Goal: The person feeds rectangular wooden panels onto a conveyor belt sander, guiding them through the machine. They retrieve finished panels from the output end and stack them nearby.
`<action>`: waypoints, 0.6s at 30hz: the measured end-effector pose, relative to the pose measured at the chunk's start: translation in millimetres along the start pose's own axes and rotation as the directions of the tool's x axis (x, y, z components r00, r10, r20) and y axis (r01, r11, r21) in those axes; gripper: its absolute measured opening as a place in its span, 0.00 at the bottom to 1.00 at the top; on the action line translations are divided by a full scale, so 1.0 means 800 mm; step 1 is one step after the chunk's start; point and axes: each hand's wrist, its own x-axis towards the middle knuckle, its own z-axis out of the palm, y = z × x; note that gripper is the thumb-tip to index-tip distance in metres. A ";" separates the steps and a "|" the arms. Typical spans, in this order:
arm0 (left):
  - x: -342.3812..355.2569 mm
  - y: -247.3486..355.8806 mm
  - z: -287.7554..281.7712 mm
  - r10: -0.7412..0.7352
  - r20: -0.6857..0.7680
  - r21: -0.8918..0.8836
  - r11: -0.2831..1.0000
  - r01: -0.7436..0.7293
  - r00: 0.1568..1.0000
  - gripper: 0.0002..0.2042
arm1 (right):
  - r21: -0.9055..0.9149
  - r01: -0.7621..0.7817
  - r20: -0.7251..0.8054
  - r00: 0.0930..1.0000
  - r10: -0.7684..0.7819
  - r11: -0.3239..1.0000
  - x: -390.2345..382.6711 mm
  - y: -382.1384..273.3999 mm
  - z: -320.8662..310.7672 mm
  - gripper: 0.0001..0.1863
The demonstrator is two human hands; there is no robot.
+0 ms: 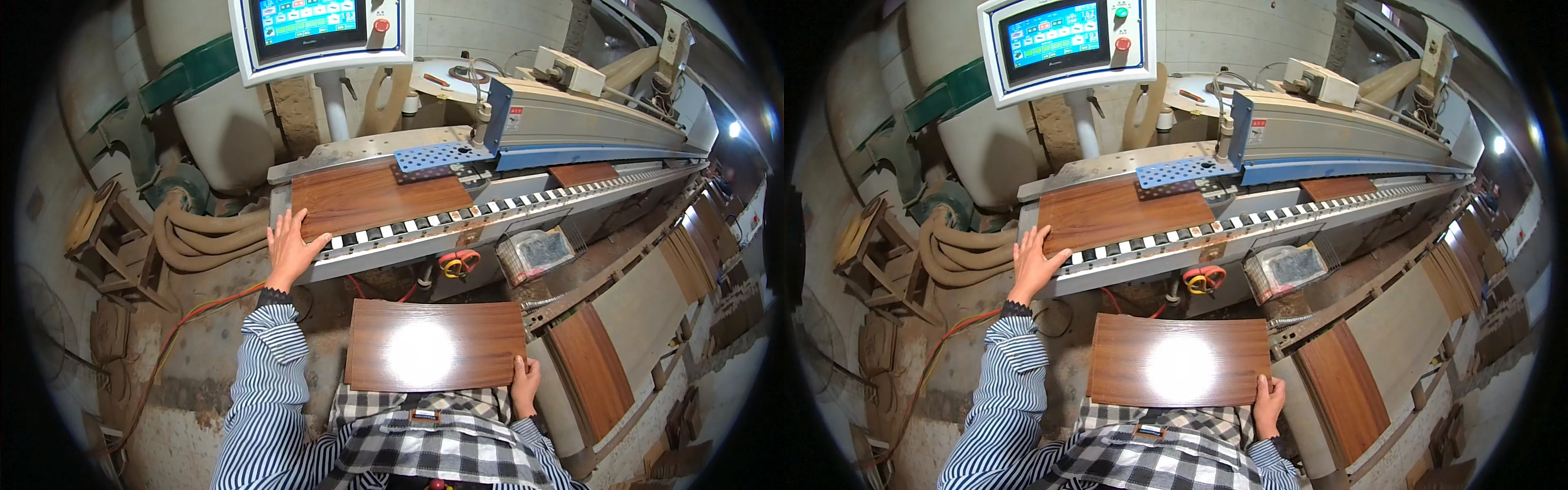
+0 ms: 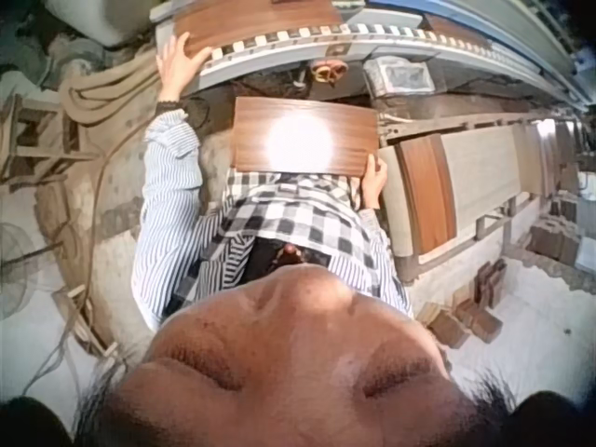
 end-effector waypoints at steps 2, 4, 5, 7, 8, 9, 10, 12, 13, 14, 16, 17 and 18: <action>0.000 0.003 0.001 -0.004 0.001 -0.008 1.000 0.004 1.000 0.40 | 0.021 -0.003 -0.011 1.000 0.003 1.000 -0.001 -0.003 0.001 0.15; -0.001 0.005 -0.001 -0.008 -0.002 -0.010 1.000 0.008 1.000 0.39 | -0.062 0.075 -0.055 0.995 -0.078 0.995 -0.001 -0.011 -0.001 0.15; 0.000 0.005 0.000 -0.007 -0.001 -0.010 1.000 0.007 1.000 0.39 | -0.105 0.111 -0.074 0.990 -0.119 0.988 -0.001 -0.017 -0.004 0.15; 0.000 0.005 0.000 -0.002 0.002 -0.007 1.000 0.002 1.000 0.39 | -0.102 0.069 -0.057 0.996 -0.075 0.992 0.000 -0.050 -0.015 0.15; -0.002 0.005 -0.001 -0.009 0.003 0.000 1.000 0.009 1.000 0.39 | 0.008 -0.025 0.000 1.000 0.025 1.000 0.009 -0.035 -0.018 0.15; -0.003 0.006 -0.004 -0.014 0.003 0.003 1.000 0.014 1.000 0.38 | 0.175 -0.188 0.131 0.977 0.167 0.966 0.011 -0.042 -0.023 0.15; -0.004 0.007 -0.004 -0.019 0.004 0.007 1.000 0.019 1.000 0.38 | 0.312 -0.359 0.279 0.920 0.276 0.880 0.013 -0.055 -0.030 0.15; -0.003 0.005 -0.003 -0.015 0.010 0.008 1.000 0.015 1.000 0.37 | 0.407 -0.536 0.474 0.816 0.331 0.740 0.016 -0.057 -0.032 0.14; -0.002 0.005 -0.003 -0.014 0.011 0.009 1.000 0.013 1.000 0.37 | 0.412 -0.533 0.472 0.818 0.328 0.739 0.017 -0.055 -0.033 0.14; -0.001 0.005 -0.004 -0.009 0.011 0.000 1.000 0.009 1.000 0.37 | 0.417 -0.531 0.471 0.821 0.324 0.738 0.017 -0.054 -0.033 0.14; -0.002 0.005 -0.005 -0.002 0.014 -0.011 1.000 0.002 1.000 0.36 | 0.407 -0.534 0.485 0.814 0.320 0.741 0.017 -0.051 -0.033 0.14; -0.002 0.003 -0.006 0.000 0.017 -0.009 1.000 0.001 1.000 0.36 | 0.393 -0.537 0.500 0.806 0.316 0.747 0.020 -0.041 -0.035 0.14; -0.002 0.001 -0.006 0.002 0.020 -0.008 1.000 -0.002 1.000 0.36 | 0.381 -0.537 0.513 0.800 0.311 0.753 0.020 -0.038 -0.036 0.14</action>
